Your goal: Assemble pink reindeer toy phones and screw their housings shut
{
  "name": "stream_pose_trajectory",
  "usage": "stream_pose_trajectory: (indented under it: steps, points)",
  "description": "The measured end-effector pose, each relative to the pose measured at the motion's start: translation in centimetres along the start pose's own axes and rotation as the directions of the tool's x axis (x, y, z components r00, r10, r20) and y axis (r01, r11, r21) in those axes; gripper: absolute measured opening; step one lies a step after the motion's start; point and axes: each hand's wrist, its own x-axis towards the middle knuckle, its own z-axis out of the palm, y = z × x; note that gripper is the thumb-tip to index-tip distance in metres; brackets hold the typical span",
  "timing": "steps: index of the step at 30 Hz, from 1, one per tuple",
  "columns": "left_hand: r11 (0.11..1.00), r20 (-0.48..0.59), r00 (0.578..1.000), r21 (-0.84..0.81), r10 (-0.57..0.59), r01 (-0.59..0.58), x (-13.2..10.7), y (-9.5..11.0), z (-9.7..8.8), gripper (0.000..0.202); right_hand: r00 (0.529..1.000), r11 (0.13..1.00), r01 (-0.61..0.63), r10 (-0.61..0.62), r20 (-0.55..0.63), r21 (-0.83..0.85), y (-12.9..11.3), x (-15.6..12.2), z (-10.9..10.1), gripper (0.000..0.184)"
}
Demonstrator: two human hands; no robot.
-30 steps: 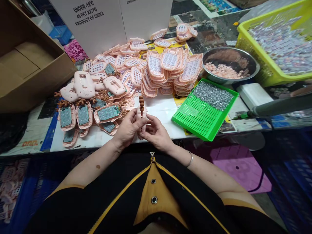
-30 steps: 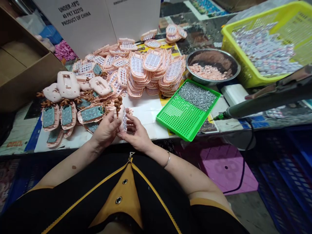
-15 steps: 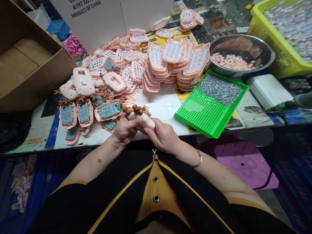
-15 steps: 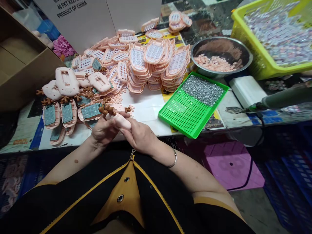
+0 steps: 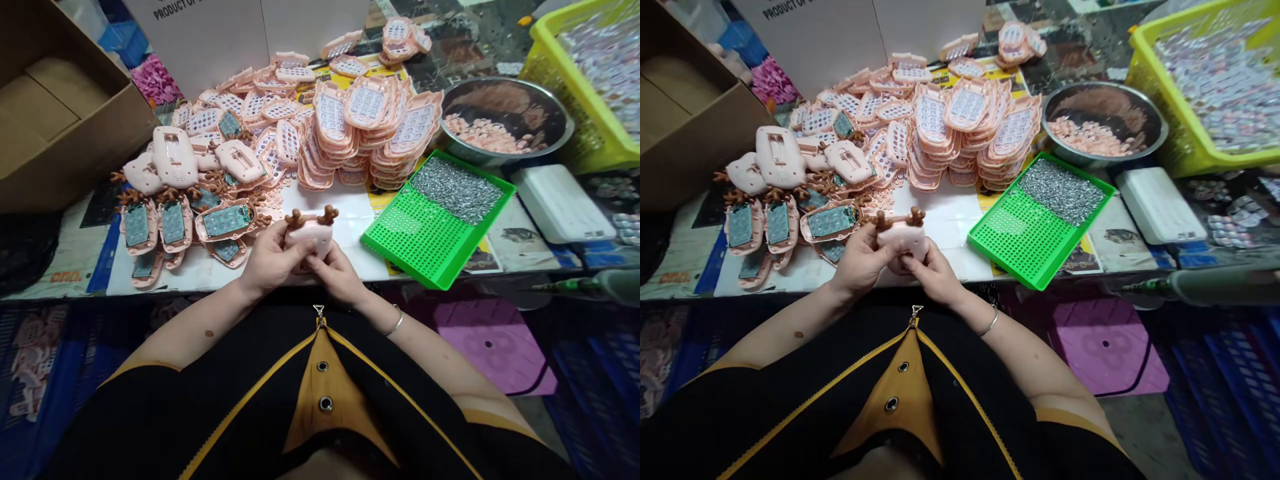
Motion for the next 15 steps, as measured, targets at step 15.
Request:
stream_pose_trajectory:
  steps: [15]
  points:
    - [0.717, 0.218, 0.951, 0.625, 0.219, -0.309, -0.2, -0.2, 0.5, 0.058, 0.991, 0.901, -0.124, 0.134, 0.004, 0.417, -0.5, -0.3, 1.3, 0.066]
